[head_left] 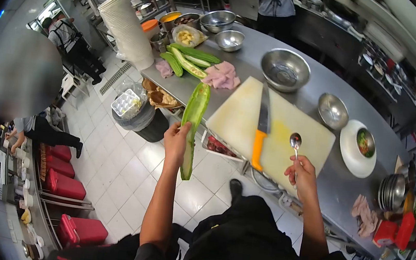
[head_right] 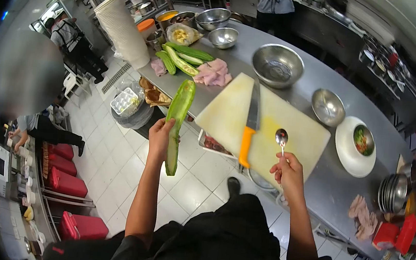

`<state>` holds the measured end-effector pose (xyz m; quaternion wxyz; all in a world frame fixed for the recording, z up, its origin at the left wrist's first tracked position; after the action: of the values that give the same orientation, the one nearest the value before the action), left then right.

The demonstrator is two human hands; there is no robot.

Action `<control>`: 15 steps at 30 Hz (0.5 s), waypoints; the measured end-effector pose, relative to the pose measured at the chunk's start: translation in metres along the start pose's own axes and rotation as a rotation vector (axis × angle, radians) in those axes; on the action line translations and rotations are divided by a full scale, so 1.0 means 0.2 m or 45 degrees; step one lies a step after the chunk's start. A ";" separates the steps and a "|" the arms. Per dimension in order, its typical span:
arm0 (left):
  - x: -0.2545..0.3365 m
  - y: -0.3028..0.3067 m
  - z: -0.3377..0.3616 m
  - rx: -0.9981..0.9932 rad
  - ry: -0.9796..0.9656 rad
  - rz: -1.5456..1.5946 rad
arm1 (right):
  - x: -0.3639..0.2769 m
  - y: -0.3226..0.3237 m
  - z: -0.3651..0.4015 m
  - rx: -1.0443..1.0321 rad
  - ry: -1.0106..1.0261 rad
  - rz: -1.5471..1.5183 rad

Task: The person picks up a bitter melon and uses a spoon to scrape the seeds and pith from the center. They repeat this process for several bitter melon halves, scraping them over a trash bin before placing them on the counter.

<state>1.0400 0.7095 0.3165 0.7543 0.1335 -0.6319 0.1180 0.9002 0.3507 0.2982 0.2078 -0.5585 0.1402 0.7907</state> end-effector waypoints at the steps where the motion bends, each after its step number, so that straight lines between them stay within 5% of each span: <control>1: -0.01 0.00 -0.08 0.031 0.014 0.007 | -0.02 -0.05 -0.05 0.010 -0.020 0.007; 6: -0.14 0.06 -0.41 0.048 0.014 -0.007 | -0.09 -0.42 -0.37 0.011 0.009 0.090; 15: -0.20 0.20 -0.80 -0.013 0.087 -0.256 | -0.14 -1.65 -1.15 -0.365 0.029 -0.018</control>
<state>1.1666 0.8031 0.2533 0.7840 0.1883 -0.5900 0.0431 1.2572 0.5299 0.2506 0.1297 -0.5924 0.0241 0.7948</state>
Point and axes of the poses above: each hand's wrist, its own z-axis away from the middle knuckle, its own y-axis out of the back of the hand, x = y × z, the point moved 4 cm from there along -z, towards the middle knuckle, and after that the axes turned 10 degrees about x, right-handed, at the moved point
